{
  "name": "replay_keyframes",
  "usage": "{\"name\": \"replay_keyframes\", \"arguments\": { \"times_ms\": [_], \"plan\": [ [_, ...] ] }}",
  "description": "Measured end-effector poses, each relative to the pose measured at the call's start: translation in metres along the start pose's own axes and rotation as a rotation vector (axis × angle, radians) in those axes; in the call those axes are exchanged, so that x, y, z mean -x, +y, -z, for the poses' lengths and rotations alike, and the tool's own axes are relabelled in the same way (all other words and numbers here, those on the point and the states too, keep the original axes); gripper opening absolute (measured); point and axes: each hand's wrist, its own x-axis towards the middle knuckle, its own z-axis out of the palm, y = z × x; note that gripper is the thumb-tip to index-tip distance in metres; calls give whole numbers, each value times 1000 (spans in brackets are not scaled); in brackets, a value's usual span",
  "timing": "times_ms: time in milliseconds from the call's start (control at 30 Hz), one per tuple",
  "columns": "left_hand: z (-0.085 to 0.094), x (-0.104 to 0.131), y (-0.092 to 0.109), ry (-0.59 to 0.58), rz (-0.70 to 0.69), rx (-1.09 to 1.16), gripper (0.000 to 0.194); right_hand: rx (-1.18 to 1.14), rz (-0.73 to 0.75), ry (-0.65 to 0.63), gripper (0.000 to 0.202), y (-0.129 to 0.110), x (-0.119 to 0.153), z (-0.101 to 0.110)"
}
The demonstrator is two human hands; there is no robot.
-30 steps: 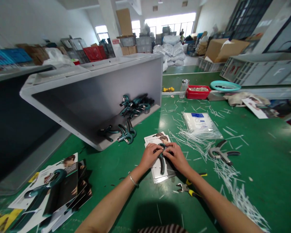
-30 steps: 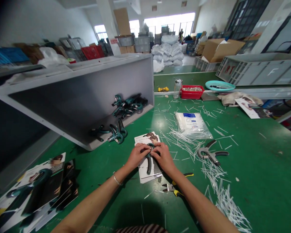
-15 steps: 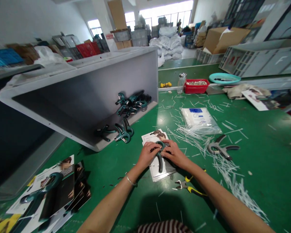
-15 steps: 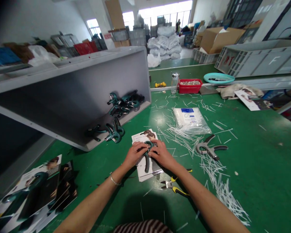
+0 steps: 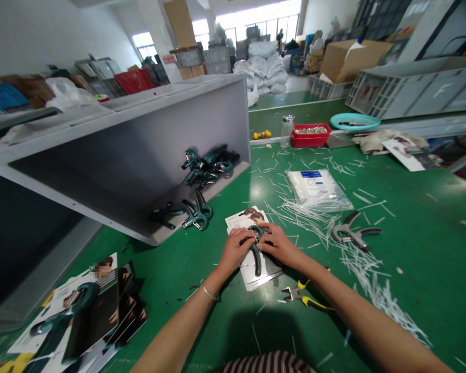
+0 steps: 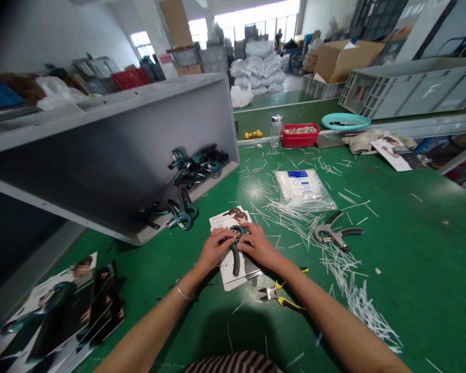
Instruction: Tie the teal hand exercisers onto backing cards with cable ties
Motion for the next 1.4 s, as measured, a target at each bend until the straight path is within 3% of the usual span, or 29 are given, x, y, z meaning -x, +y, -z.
{"name": "replay_keyframes", "arguments": {
  "times_ms": [233,500,700,1100,1267,1400],
  "plan": [
    [-1,2,1,42,5,22,10,5,9,-14,14,5,-2,-3],
    [0,3,2,39,-33,-37,9,-2,-2,-28,14,-6,0,4],
    [-1,2,0,46,22,-7,9,25,29,-26,14,0,0,0],
    [-1,6,0,51,-66,-61,8,-18,8,10,14,0,1,-2],
    [10,5,10,-92,-159,-211,16,-107,-31,98,15,2,0,-10],
    [22,-2,26,-189,-99,-270,16,-156,-31,117,13,2,1,-12]
  ]
}}
